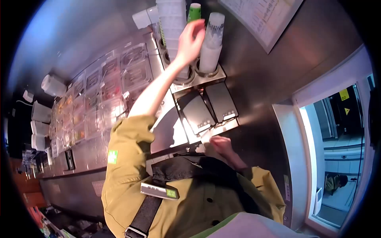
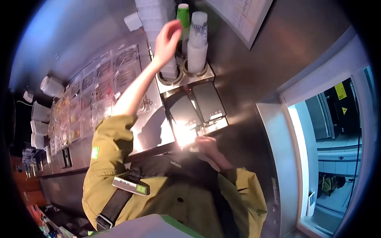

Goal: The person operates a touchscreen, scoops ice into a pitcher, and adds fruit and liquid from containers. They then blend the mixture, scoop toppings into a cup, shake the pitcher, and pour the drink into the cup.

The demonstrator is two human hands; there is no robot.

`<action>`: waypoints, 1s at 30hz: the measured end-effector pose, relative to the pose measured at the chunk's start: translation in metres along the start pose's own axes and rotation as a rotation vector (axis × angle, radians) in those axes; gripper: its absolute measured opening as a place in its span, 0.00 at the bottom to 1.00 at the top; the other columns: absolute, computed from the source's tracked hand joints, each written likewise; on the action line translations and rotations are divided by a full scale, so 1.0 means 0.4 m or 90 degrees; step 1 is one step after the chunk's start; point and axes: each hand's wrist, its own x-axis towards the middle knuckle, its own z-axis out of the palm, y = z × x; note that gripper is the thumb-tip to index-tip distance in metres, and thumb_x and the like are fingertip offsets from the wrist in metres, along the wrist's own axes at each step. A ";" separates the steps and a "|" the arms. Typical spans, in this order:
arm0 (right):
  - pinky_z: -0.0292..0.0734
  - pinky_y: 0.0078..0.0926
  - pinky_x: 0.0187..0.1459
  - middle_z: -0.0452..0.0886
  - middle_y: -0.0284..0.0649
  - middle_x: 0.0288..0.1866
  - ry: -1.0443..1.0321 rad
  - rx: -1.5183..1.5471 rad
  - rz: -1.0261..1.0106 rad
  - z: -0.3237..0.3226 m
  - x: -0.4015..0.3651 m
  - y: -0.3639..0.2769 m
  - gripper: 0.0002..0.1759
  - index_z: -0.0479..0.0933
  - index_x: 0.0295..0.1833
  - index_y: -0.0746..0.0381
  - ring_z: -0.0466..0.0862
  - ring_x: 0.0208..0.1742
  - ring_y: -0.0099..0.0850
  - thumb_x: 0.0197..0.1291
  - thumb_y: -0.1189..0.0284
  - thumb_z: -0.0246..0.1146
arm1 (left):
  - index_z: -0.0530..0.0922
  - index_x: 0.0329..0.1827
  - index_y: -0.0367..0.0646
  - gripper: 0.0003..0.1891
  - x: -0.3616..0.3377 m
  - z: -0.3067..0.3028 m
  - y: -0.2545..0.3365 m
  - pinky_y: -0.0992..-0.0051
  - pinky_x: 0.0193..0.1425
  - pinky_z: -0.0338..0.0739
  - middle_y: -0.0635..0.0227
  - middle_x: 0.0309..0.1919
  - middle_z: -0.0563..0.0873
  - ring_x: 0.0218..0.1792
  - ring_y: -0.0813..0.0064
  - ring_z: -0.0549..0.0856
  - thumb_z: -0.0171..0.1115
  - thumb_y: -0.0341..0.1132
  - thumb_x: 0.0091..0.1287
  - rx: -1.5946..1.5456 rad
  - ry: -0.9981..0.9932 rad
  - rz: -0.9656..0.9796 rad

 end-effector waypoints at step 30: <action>0.67 0.18 0.43 0.74 0.42 0.40 0.384 0.379 0.280 -0.192 0.186 -0.133 0.04 0.71 0.33 0.67 0.73 0.39 0.26 0.52 0.85 0.55 | 0.80 0.36 0.38 0.15 0.270 0.160 -0.623 0.63 0.44 0.77 0.51 0.39 0.82 0.42 0.56 0.82 0.60 0.39 0.50 0.664 -0.537 -0.331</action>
